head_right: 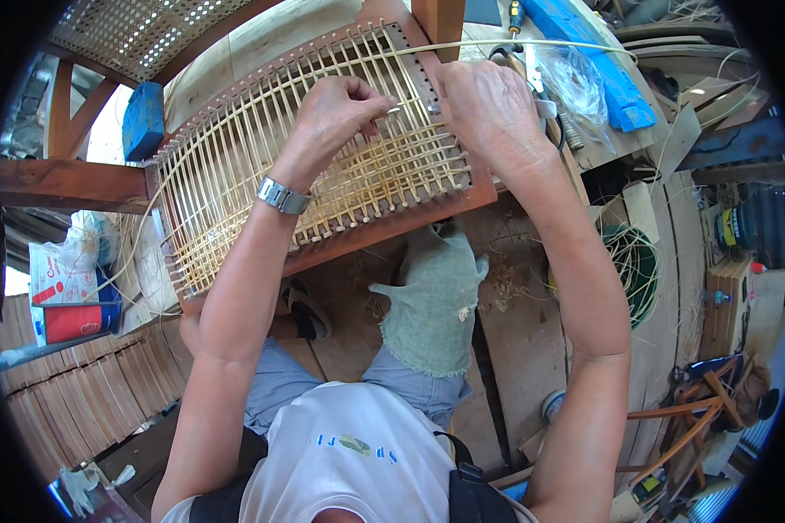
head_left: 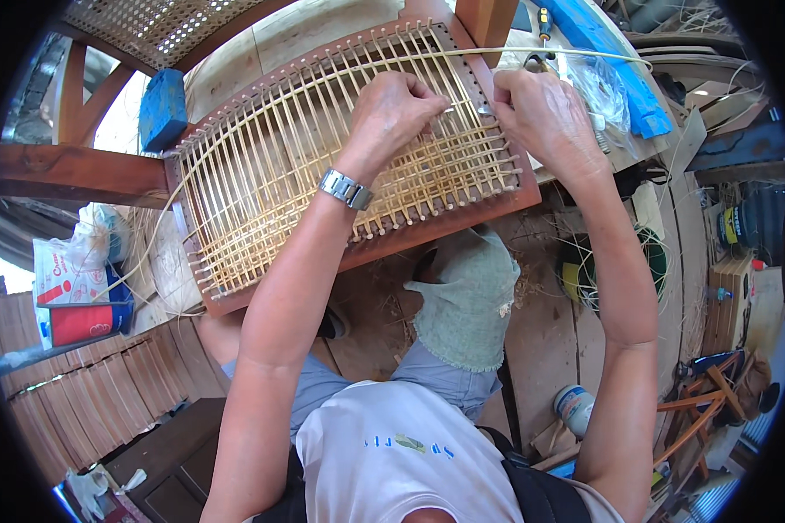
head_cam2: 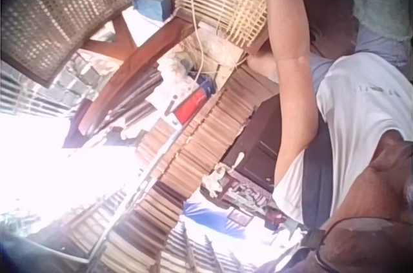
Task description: Weaving rattan caning onto a wooden chair frame to create a seat.
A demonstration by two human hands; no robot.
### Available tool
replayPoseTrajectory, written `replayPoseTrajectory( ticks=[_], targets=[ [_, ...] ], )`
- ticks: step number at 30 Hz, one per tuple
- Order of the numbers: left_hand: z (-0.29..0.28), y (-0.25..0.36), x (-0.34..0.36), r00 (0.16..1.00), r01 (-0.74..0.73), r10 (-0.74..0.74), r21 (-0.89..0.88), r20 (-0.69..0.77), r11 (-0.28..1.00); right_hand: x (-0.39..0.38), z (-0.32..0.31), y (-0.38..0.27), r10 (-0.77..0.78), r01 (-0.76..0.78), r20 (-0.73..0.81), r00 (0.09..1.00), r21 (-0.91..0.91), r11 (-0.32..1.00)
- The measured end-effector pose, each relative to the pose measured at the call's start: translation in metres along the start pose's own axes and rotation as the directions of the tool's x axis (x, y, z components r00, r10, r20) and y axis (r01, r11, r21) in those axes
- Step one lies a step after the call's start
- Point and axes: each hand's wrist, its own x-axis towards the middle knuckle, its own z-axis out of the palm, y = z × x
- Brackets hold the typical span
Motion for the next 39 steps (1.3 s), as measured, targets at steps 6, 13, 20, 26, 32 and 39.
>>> replayPoseTrajectory(
  ticks=[6,13,20,26,32,39],
  targets=[
    [0.002,-0.005,0.001,1.000,-0.016,0.016,0.048,-0.003,0.999,0.008,-0.006,0.000,-0.015,0.014,0.073,0.997,0.019,1.000],
    [0.003,-0.009,0.005,0.999,-0.020,0.020,-0.010,0.033,1.000,0.018,0.006,0.015,0.073,-0.142,0.241,0.968,0.283,0.948],
    [0.001,-0.009,0.005,0.999,-0.017,0.017,0.010,0.041,1.000,0.008,0.016,0.025,0.121,-0.252,0.269,0.955,0.529,0.811],
    [0.002,-0.005,0.004,0.998,0.020,-0.017,-0.050,0.061,0.999,0.002,0.022,0.029,0.207,-0.400,0.348,0.915,0.704,0.587],
    [0.007,0.002,0.007,0.999,-0.050,0.052,0.113,-0.011,0.992,0.014,0.016,0.018,0.067,-0.128,0.210,0.975,0.295,0.947],
    [0.006,0.010,0.002,0.999,-0.038,0.042,0.124,-0.024,0.992,0.010,0.033,0.014,0.199,-0.214,0.081,0.977,0.344,0.914]
  ],
)
